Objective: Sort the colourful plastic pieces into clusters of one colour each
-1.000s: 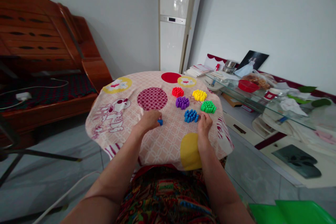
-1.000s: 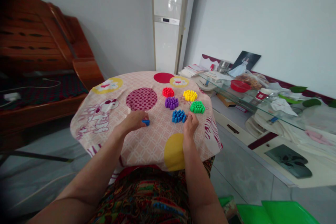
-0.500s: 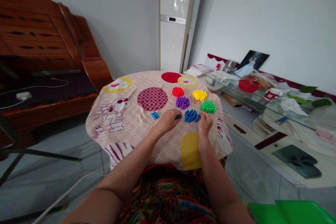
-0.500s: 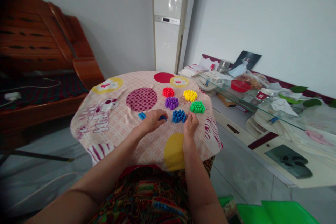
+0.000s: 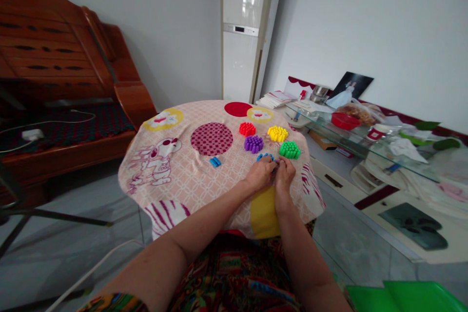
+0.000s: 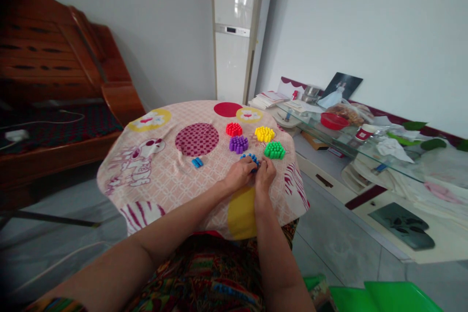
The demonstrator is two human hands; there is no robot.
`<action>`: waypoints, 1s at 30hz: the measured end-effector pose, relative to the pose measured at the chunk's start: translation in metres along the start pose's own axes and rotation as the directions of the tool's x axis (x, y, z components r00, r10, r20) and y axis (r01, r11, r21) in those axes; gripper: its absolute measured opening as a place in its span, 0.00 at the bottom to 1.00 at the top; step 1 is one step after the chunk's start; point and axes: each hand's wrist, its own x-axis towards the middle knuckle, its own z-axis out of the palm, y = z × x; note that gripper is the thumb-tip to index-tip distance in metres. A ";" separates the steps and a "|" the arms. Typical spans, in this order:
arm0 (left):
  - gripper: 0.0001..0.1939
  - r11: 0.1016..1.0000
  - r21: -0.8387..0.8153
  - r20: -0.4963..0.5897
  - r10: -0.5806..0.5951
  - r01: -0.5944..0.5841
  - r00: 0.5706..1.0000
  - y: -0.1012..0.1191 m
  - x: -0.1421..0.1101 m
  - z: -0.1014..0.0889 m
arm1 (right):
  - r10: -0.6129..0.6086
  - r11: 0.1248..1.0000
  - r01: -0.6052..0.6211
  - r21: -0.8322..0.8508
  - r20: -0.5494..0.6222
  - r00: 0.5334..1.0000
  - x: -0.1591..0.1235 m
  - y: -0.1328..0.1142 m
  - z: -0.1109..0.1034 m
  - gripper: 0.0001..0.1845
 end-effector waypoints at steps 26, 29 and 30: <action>0.13 0.991 -0.084 -0.132 -0.116 0.106 0.984 -0.012 -0.008 -0.005 | 0.010 0.991 -0.012 -0.137 -0.012 1.000 0.001 -0.002 0.002 0.21; 0.14 0.980 -0.092 -0.229 -0.191 0.174 0.954 -0.031 -0.016 -0.030 | 0.059 0.996 -0.061 -0.060 -0.038 0.998 0.000 0.002 0.004 0.21; 0.14 0.973 -0.066 -0.250 -0.229 0.220 0.941 -0.040 -0.020 -0.041 | 0.076 0.996 -0.078 -0.047 -0.044 0.996 0.000 0.002 0.004 0.21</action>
